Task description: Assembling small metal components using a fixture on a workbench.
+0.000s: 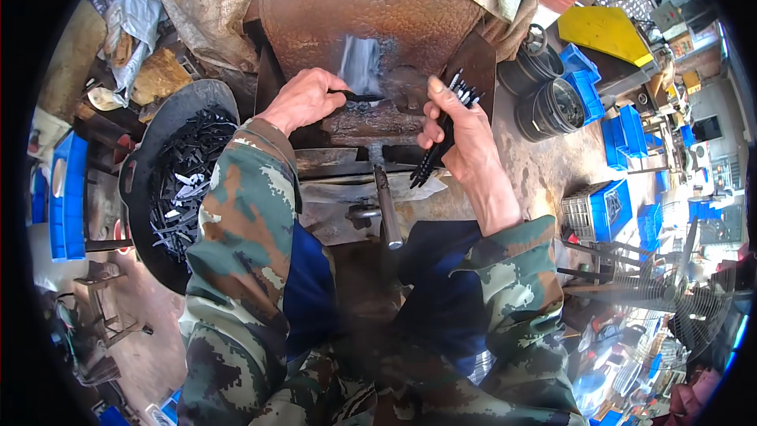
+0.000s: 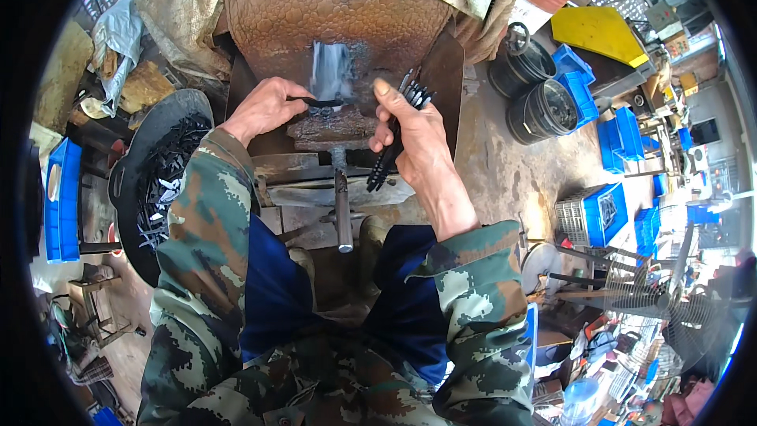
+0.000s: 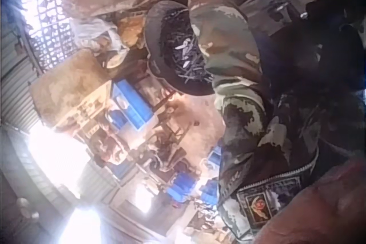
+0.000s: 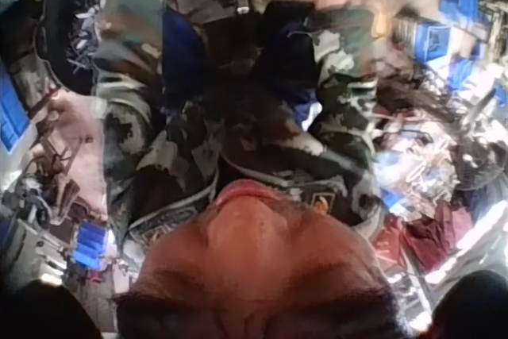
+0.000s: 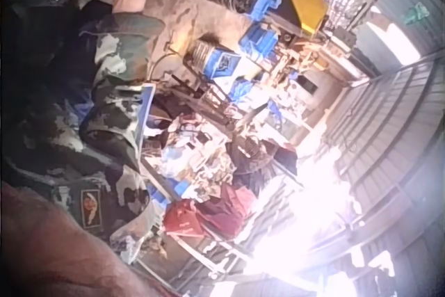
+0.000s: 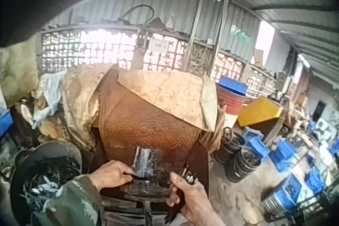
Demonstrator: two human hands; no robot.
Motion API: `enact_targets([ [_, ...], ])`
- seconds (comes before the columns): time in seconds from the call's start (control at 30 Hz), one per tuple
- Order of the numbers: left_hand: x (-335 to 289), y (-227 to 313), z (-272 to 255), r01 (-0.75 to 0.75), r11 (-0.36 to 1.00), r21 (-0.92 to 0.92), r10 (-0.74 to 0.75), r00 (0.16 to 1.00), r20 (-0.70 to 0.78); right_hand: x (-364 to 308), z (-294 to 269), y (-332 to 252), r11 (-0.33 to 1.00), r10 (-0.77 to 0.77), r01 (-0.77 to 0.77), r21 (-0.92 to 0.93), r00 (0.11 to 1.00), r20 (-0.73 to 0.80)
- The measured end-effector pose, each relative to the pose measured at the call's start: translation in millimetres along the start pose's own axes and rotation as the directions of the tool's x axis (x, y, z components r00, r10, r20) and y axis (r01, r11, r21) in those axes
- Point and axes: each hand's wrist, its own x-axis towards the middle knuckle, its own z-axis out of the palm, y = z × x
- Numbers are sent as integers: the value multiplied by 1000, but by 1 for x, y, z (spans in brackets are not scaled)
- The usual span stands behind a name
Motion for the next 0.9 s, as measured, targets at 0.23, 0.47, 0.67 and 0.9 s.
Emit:
enact_targets([
  [0.23, -4, 2, -10, 86, 935, -343, -81, 996, 31, -29, 3, 9, 858, -148, 134, -497, 989, 11],
  [0.47, -8, -14, -7, 256, 927, -275, -297, 947, -119, -52, -18, 32, 378, -216, 527, -761, 850, 480],
  [0.67, -10, -17, -14, 384, 869, -312, -436, 892, -118, -70, -22, 49, 138, 4, 640, -756, 763, 647],
  [0.9, -4, -18, -14, 322, 663, -676, -548, 823, -146, -60, -16, 49, 301, -154, 655, -693, 750, 643],
])
